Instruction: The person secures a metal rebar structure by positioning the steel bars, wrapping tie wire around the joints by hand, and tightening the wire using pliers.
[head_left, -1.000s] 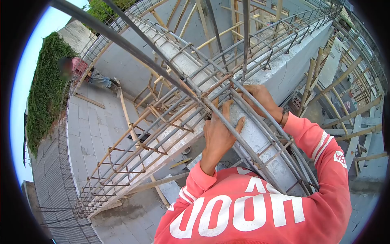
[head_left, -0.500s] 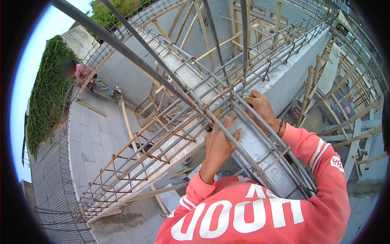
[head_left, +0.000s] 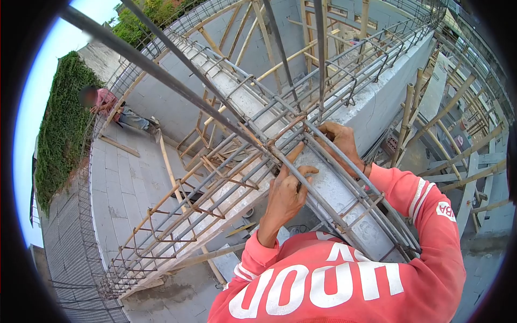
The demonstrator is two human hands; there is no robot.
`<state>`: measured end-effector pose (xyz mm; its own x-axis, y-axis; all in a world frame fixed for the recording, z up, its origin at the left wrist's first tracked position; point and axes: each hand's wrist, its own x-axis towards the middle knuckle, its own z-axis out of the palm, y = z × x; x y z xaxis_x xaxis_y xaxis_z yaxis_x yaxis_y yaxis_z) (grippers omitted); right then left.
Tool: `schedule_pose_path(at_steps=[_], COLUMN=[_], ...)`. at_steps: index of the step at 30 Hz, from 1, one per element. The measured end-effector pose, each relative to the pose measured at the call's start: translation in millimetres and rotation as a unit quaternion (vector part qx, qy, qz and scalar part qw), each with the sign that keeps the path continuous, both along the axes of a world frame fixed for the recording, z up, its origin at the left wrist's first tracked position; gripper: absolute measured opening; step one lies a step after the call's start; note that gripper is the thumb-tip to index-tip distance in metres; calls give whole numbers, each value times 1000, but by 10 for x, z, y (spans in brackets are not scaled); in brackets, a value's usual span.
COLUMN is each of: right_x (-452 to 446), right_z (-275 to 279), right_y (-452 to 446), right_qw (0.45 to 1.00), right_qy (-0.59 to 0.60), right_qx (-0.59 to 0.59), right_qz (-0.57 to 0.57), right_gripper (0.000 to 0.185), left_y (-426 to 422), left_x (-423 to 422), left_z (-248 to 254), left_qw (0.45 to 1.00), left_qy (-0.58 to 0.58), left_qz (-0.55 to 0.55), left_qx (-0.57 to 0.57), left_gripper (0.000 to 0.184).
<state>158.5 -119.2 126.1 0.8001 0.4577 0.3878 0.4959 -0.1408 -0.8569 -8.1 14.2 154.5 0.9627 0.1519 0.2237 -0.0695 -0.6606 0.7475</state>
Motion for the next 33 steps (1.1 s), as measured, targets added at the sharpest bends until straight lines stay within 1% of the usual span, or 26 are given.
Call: schedule_pose_path(at_steps=[1,3,4,5,7,8,9,10,11,12,14,15,16,18,19,20,22,25,27,29,31,33], right_x=[3,8,10,10,63,55,43,56,86,98,109,103,115,127,133,123,107,76,101,105,131,99], right_z=[-17,-9,3,14,-47,-35,12,40,-20,-45,-1,130,178,218,205,202,214,230,200,157,162,224], right_y=[-8,-12,-22,-48,-115,-133,-152,-156,-122,-123,-117,-126,-127,-140,-142,-142,-134,-132,-124,-120,-98,-100], right_qw=[1000,998,998,996,990,989,981,971,972,971,980,984,984,984,982,981,982,978,975,972,983,982], right_qy=[1,60,62,88,123,129,181,230,221,225,180,140,139,48,21,19,-70,-80,-87,-93,-51,-66], right_qx=[-2,0,-1,13,30,21,14,8,8,1,-2,-67,-70,-150,-171,-173,-120,-146,-164,-182,-140,-138], right_qz=[2,14,16,31,62,65,66,67,75,79,87,86,90,82,82,83,128,122,119,114,111,108], right_gripper=[15,13,13,15,18,18,13,12,16,16,18,22,22,30,33,33,35,38,36,35,30,28], left_y=[6,24,45,86,173,176,172,186,217,211,195,142,122,98,95,94,95,109,99,111,95,53], left_x=[8,21,31,56,122,117,108,114,125,126,127,120,125,110,104,107,118,134,145,142,139,104], left_z=[4,-10,-21,-41,-97,-80,-30,-6,-26,-24,32,31,13,-39,-47,-48,-55,-118,-185,-240,-236,-211], left_qw=[1000,1000,999,1000,993,994,996,994,994,994,995,997,997,997,998,998,998,997,993,993,993,989], left_qy=[0,-9,-18,-15,-77,-72,-33,2,-28,-26,6,20,19,2,2,-2,-9,-15,-8,-12,-19,-85], left_qz=[-8,-16,-27,-25,-84,-79,-88,-96,-110,-104,-98,-76,-71,-43,-41,-39,-33,-28,-7,-4,0,13], left_qx=[3,6,12,10,34,25,-10,-45,4,-3,7,16,13,56,54,57,58,76,120,117,115,118], left_gripper=[16,15,15,15,19,19,21,23,31,31,29,44,44,53,53,56,59,61,63,63,62,62])
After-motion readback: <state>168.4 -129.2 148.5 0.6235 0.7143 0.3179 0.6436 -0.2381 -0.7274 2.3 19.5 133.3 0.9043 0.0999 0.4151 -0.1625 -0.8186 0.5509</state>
